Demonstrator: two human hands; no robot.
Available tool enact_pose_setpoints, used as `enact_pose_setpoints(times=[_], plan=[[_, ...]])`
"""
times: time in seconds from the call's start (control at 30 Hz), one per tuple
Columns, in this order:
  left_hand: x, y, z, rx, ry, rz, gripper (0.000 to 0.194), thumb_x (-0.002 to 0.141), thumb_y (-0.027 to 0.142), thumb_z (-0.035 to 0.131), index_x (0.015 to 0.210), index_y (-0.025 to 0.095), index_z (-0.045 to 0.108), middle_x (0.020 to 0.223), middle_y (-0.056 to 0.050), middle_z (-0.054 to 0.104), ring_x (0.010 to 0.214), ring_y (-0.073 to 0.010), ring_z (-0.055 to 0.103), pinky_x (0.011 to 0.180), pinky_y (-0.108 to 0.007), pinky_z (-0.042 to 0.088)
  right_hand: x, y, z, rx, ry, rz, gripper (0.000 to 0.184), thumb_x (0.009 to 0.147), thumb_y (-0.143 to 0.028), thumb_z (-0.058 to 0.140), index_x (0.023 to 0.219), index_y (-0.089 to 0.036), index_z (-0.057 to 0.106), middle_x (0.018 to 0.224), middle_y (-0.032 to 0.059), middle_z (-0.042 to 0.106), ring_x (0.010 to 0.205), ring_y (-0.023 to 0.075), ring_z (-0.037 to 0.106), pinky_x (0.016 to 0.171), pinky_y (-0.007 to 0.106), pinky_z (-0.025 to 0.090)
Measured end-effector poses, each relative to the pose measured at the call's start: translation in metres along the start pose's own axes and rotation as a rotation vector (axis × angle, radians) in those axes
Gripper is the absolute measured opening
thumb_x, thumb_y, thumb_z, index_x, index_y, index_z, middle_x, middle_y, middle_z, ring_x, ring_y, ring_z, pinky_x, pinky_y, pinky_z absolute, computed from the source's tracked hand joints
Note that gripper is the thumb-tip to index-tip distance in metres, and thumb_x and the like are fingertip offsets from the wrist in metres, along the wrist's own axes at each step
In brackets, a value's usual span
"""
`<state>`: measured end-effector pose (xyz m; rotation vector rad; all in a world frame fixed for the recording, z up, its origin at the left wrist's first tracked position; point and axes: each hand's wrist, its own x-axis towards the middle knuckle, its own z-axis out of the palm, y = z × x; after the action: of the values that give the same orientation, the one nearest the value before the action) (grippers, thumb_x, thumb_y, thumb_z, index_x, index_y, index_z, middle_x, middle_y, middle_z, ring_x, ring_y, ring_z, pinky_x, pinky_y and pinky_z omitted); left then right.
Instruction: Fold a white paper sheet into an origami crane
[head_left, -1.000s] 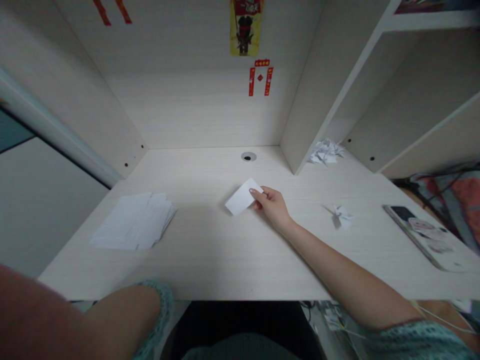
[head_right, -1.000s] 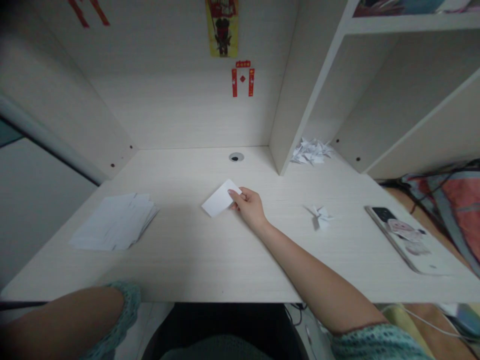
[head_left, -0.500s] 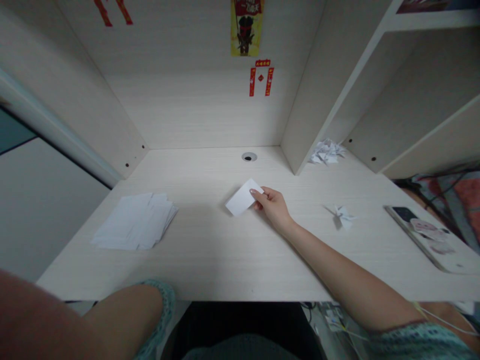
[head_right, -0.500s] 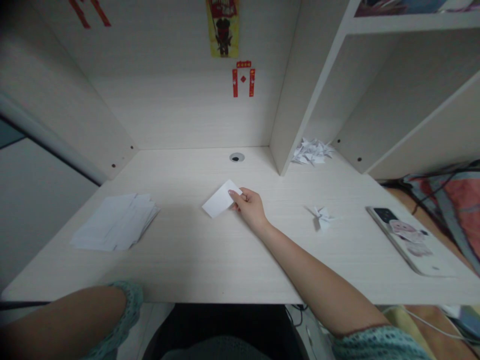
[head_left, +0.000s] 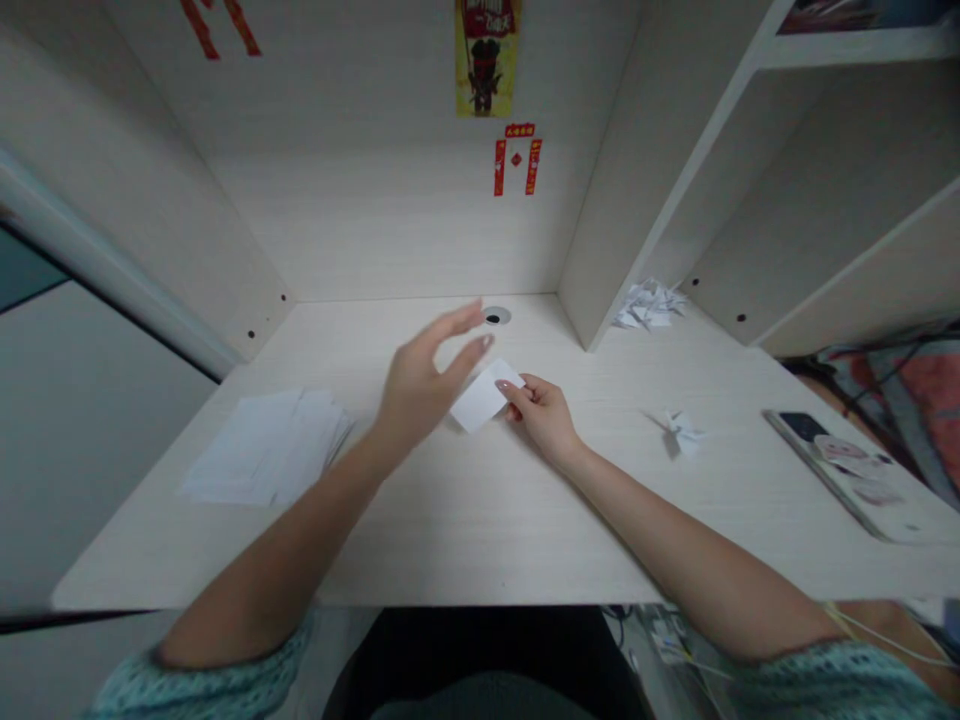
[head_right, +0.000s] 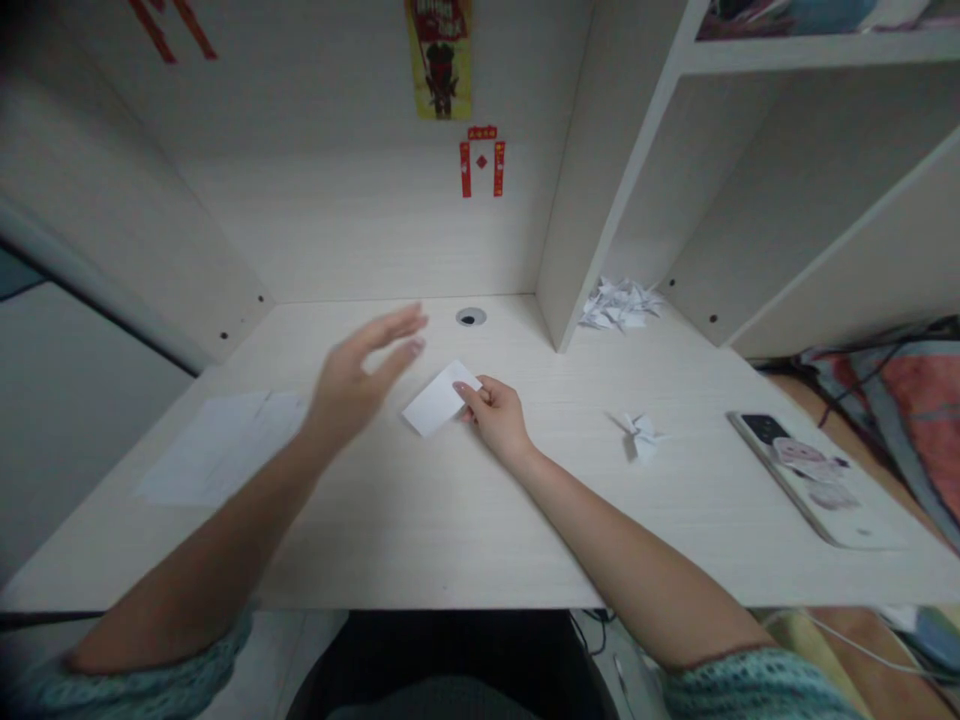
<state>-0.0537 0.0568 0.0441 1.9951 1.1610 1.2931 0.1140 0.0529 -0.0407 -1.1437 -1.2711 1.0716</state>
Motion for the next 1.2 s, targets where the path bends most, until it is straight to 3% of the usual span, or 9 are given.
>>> enact_pose_setpoints(times=[0.13, 0.23, 0.43, 0.7, 0.8, 0.93, 1.03, 1.2], plan=[[-0.014, -0.035, 0.021, 0.159, -0.124, -0.195, 0.032, 0.077, 0.039, 0.062, 0.105, 0.025, 0.067, 0.103, -0.004, 0.07, 0.095, -0.02, 0.063, 0.085, -0.03, 0.048, 0.0, -0.001, 0.001, -0.019, -0.022, -0.022, 0.033, 0.077, -0.046, 0.061, 0.064, -0.016, 0.055, 0.046, -0.0049, 0.045, 0.042, 0.0079, 0.034, 0.042, 0.022, 0.022], [-0.02, -0.049, 0.029, 0.109, -0.159, -0.269, 0.029, 0.076, 0.041, 0.062, 0.099, 0.025, 0.07, 0.09, -0.003, 0.073, 0.079, -0.0183, 0.066, 0.07, -0.026, 0.05, 0.001, 0.001, 0.001, -0.007, -0.031, -0.034, 0.031, 0.077, -0.046, 0.061, 0.069, -0.017, 0.058, 0.047, -0.0045, 0.046, 0.043, 0.009, 0.038, 0.042, 0.022, 0.024], [-0.02, -0.044, 0.03, -0.248, -0.159, -0.41, 0.039, 0.073, 0.039, 0.063, 0.106, 0.019, 0.069, 0.089, -0.004, 0.073, 0.071, -0.0174, 0.065, 0.056, -0.022, 0.046, 0.001, 0.005, 0.002, 0.048, -0.033, -0.015, 0.031, 0.076, -0.047, 0.061, 0.084, -0.018, 0.062, 0.048, -0.0044, 0.048, 0.043, 0.0101, 0.041, 0.043, 0.022, 0.027], [-0.021, -0.041, 0.032, -0.352, -0.123, -0.476, 0.033, 0.069, 0.033, 0.067, 0.101, 0.023, 0.071, 0.074, 0.002, 0.071, 0.058, -0.0138, 0.058, 0.049, -0.02, 0.037, 0.001, 0.003, 0.002, 0.07, 0.009, -0.005, 0.034, 0.073, -0.048, 0.063, 0.09, -0.018, 0.062, 0.049, -0.0049, 0.05, 0.044, 0.0101, 0.044, 0.044, 0.021, 0.031], [-0.022, -0.04, 0.034, -0.398, -0.019, -0.501, 0.033, 0.068, 0.032, 0.069, 0.099, 0.021, 0.072, 0.081, 0.0, 0.073, 0.063, -0.0149, 0.06, 0.054, -0.021, 0.041, 0.002, 0.002, 0.002, 0.117, 0.05, 0.024, 0.042, 0.07, -0.049, 0.066, 0.097, -0.017, 0.06, 0.051, -0.0043, 0.054, 0.043, 0.0096, 0.045, 0.043, 0.021, 0.032], [-0.025, -0.04, 0.04, -0.459, 0.165, -0.518, 0.037, 0.067, 0.034, 0.07, 0.101, 0.021, 0.071, 0.094, -0.001, 0.072, 0.073, -0.0156, 0.062, 0.062, -0.023, 0.045, 0.0, -0.003, 0.002, 0.097, -0.044, 0.129, 0.04, 0.068, -0.05, 0.067, 0.083, -0.013, 0.065, 0.052, -0.0005, 0.058, 0.039, 0.0073, 0.04, 0.038, 0.021, 0.024], [-0.028, -0.041, 0.044, -0.543, 0.184, -0.553, 0.039, 0.068, 0.036, 0.07, 0.104, 0.021, 0.069, 0.096, -0.001, 0.072, 0.074, -0.0146, 0.062, 0.064, -0.023, 0.047, -0.002, -0.007, 0.004, 0.065, -0.062, 0.132, 0.037, 0.068, -0.049, 0.067, 0.07, -0.013, 0.066, 0.047, -0.0018, 0.054, 0.037, 0.0056, 0.033, 0.039, 0.021, 0.021], [-0.029, -0.038, 0.046, -0.637, 0.162, -0.569, 0.044, 0.068, 0.036, 0.07, 0.109, 0.019, 0.068, 0.094, -0.003, 0.072, 0.072, -0.014, 0.062, 0.064, -0.023, 0.048, -0.002, -0.006, 0.004, 0.052, -0.012, 0.086, 0.037, 0.069, -0.051, 0.066, 0.066, -0.015, 0.063, 0.049, -0.0016, 0.055, 0.042, 0.0084, 0.04, 0.043, 0.022, 0.029]])
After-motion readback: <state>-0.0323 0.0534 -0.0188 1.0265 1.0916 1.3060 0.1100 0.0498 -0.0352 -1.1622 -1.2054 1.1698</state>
